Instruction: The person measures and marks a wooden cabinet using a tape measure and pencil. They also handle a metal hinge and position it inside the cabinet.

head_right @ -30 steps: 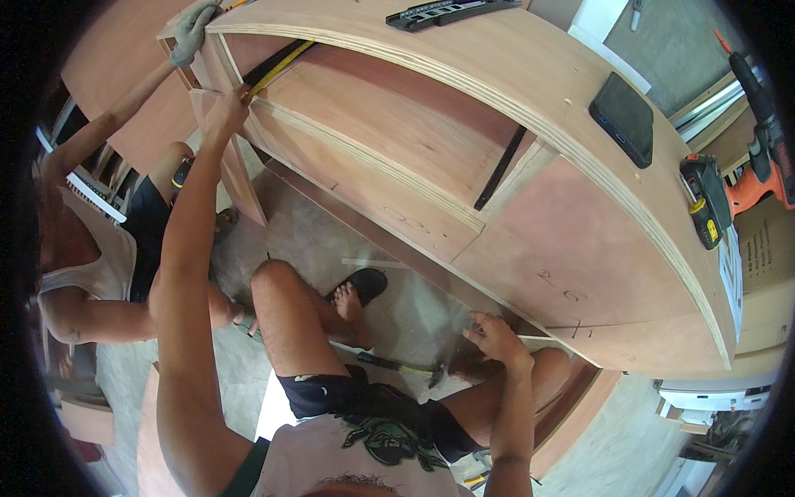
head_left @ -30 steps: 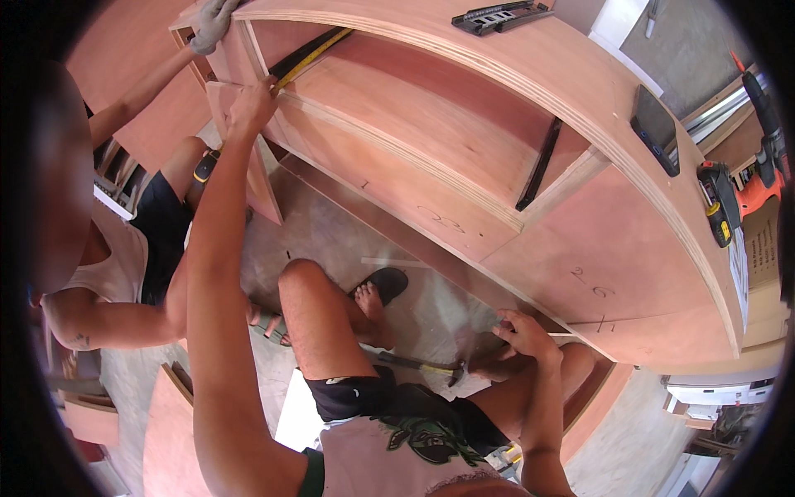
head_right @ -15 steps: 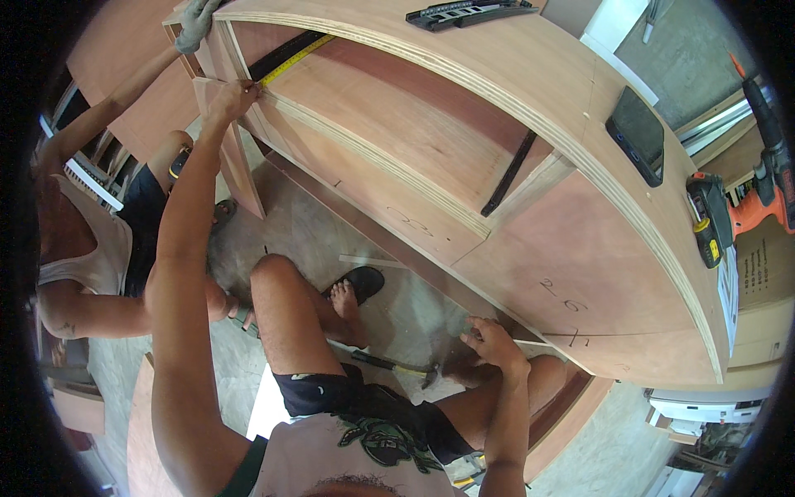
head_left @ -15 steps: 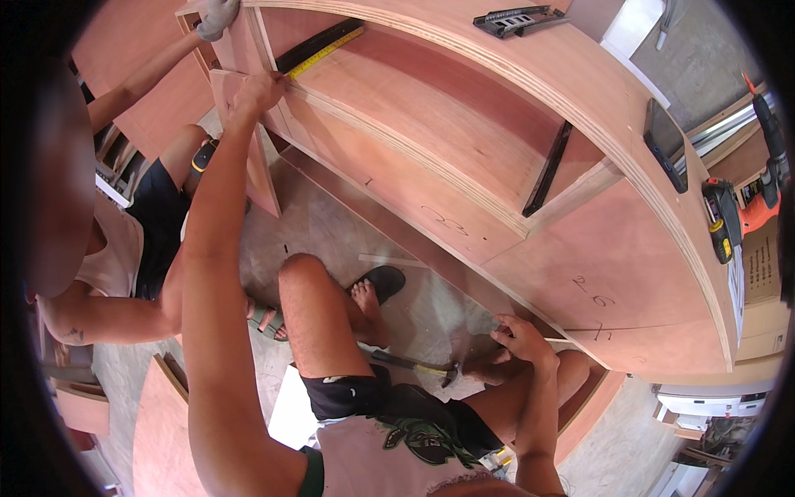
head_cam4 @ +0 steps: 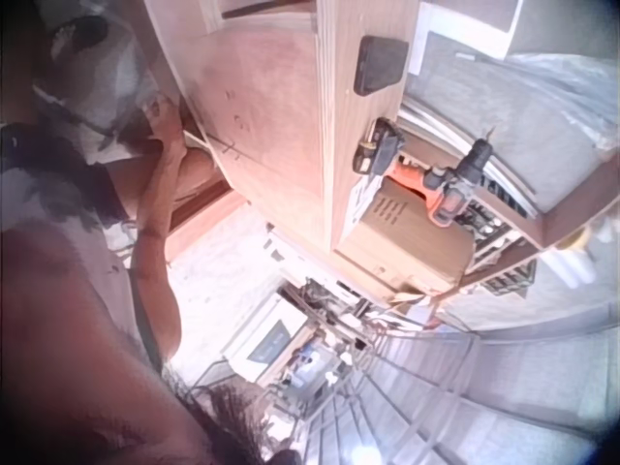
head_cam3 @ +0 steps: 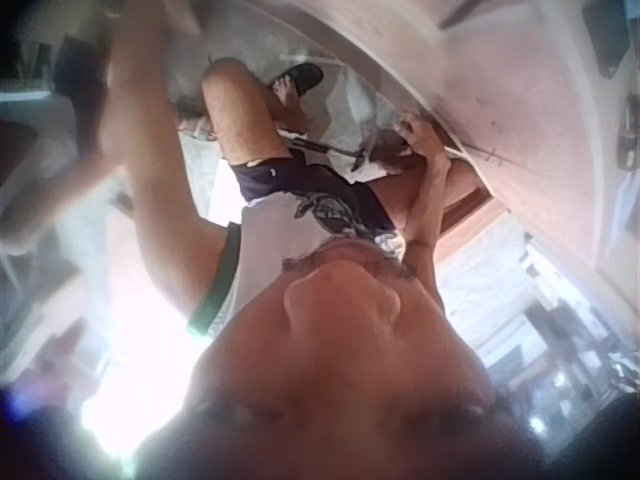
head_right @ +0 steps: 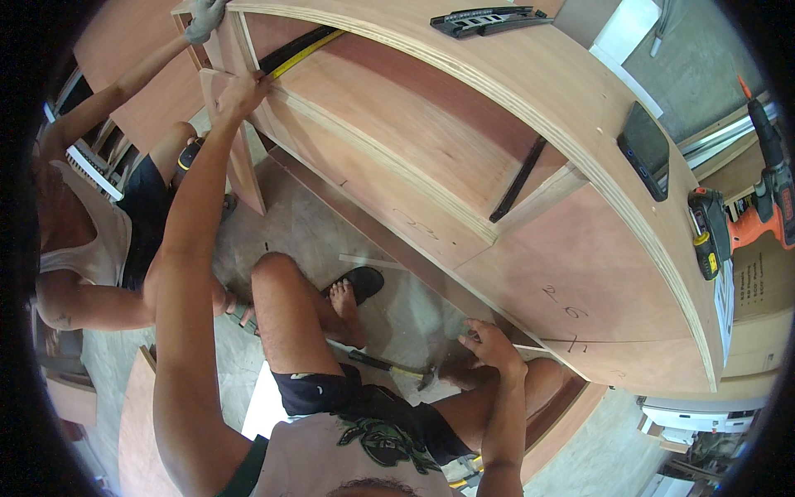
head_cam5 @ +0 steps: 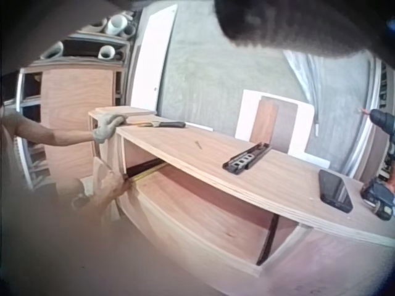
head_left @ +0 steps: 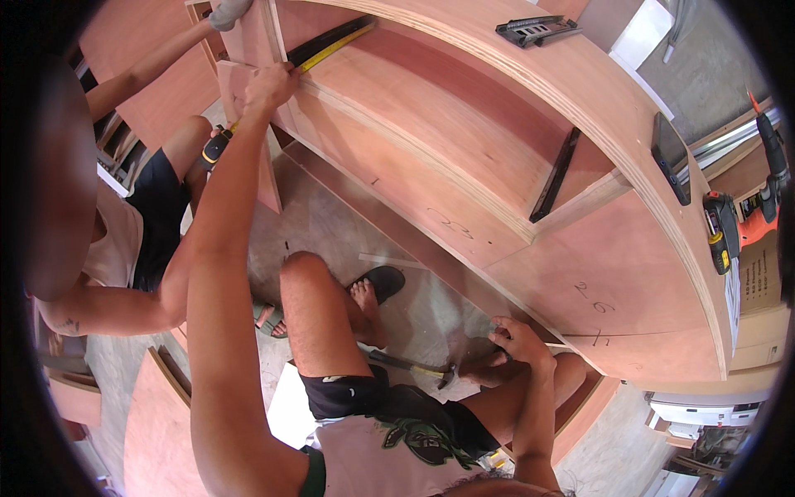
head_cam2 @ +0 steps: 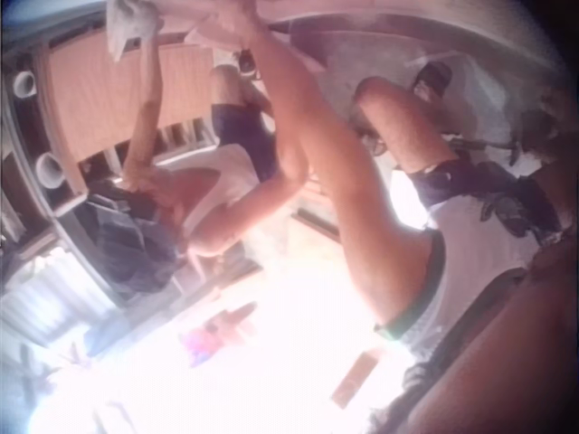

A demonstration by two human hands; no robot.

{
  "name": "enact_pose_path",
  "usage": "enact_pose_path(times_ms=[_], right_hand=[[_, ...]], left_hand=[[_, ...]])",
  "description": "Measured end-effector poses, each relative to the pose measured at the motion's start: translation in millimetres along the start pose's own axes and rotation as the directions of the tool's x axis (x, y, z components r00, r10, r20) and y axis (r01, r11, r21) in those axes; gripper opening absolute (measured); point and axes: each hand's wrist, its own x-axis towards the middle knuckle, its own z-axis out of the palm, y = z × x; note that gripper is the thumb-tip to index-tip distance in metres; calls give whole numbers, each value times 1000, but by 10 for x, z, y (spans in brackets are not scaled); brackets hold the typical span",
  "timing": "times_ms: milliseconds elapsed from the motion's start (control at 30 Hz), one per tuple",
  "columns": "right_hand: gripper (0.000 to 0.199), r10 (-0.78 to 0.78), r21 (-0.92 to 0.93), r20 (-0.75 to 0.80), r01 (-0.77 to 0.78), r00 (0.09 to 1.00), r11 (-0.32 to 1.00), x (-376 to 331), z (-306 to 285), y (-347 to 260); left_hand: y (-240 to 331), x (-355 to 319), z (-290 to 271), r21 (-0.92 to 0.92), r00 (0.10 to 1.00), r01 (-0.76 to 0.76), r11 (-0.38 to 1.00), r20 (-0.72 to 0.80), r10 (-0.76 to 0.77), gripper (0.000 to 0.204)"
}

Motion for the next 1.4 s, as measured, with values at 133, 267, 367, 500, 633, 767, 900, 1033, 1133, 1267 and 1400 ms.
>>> enact_pose_path(times_ms=[133, 267, 367, 500, 633, 767, 900, 1033, 1133, 1267, 1400], right_hand=[[53, 43, 8, 6, -43, 999, 999, 0, 2, -64], [52, 128, 64, 75, -133, 989, 989, -1, -27, -159], [52, 116, 31, 103, -119, 988, 992, 46, -27, -122], [53, 156, 54, 118, -163, 981, 985, 43, -33, -172], [54, 123, 12, 118, -126, 985, 992, 84, -23, -100], [55, 129, -8, 114, -129, 985, 992, 87, -23, -92], [52, 144, 10, 46, -144, 989, 989, 58, 16, -54], [51, 27, 1, -3, -27, 1000, 1000, 64, 71, 114], [52, -10, -7, 23, 11, 1000, 1000, 81, 52, 175], [53, 114, 57, 99, -120, 989, 991, 101, 33, 93], [49, 235, 125, 109, -248, 966, 961, 102, 42, 53]], left_hand=[[22, 7, 2, -15, 1000, 1, 1000, 10, -1, 42], [-31, 65, 66, 13, 1000, 7, 1000, -3, -7, 43], [-63, 122, 82, -35, 1000, 7, 999, -6, -7, 44], [22, 101, 62, -47, 999, 45, 998, 15, -44, 44], [-33, 144, 144, -103, 997, 72, 992, -34, -76, 44], [-117, 207, 197, -121, 998, 22, 992, -61, -30, 43], [-80, 196, 178, -67, 999, 39, 997, -11, -40, 43], [-13, 67, 85, -26, 998, 64, 998, -26, -65, 41], [176, -133, 97, 28, 973, 38, 999, -228, -31, 40], [1191, -856, 197, -144, 734, -537, 831, -566, 376, 48], [2596, -1201, 441, -997, 754, 73, 32, 76, 652, 41]])
